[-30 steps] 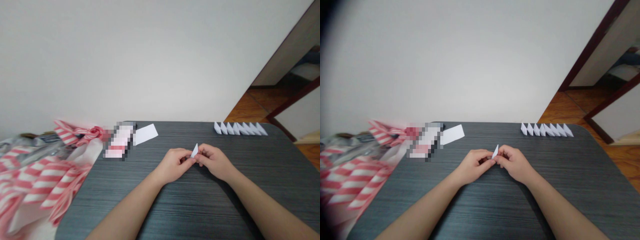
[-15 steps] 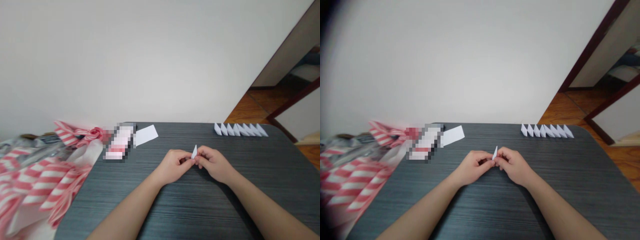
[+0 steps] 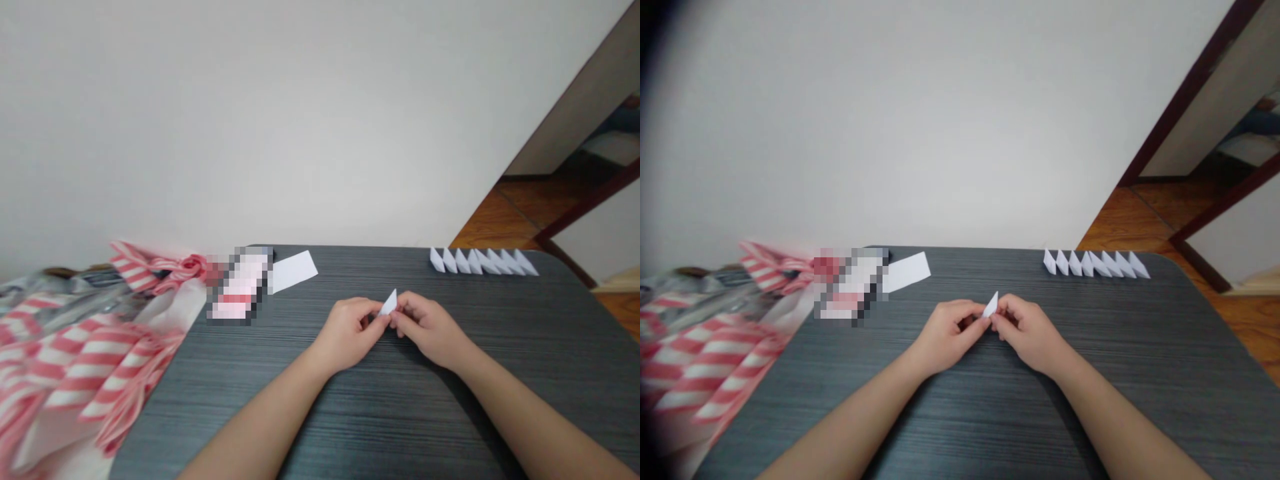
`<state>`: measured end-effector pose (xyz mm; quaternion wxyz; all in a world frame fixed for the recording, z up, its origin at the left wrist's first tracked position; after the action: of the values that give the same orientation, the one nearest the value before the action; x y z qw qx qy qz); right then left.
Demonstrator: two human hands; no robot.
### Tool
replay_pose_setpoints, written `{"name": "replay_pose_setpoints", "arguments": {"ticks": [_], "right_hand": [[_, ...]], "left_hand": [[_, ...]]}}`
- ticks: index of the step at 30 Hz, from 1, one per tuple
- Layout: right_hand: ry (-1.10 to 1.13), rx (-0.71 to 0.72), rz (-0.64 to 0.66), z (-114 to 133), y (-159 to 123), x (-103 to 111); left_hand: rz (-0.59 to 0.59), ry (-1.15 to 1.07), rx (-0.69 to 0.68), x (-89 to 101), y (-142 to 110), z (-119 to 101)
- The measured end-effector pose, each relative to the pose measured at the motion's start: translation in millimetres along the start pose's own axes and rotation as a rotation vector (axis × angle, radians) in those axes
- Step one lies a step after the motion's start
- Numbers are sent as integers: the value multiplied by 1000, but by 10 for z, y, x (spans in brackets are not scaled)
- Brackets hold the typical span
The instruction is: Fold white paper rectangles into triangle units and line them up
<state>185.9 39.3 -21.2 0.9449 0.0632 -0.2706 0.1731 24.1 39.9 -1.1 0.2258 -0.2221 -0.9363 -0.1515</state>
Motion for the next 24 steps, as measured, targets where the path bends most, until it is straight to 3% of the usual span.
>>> {"name": "replay_pose_setpoints", "arguments": {"ticks": [10,18,24], "right_hand": [[-110,-80,52,72,1,-4],[-153,-70,-16,118,8,0],[-151,-13,8,126,8,13]], "left_hand": [[27,120,-43,0,-4,-13],[32,206,-81,-12,-24,-21],[51,231,-112,-5,-19,-39]]}}
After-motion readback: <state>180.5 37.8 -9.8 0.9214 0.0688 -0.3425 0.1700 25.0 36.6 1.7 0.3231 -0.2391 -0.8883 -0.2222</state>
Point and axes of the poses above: each hand's wrist, its own y-axis towards the middle knuckle, its own x-axis out of the back of the hand, z = x × y, the point moved 4 cm from there along y, towards the middle knuckle, and after that the axes turned 8 degrees about -y, right-handed, at the moved point
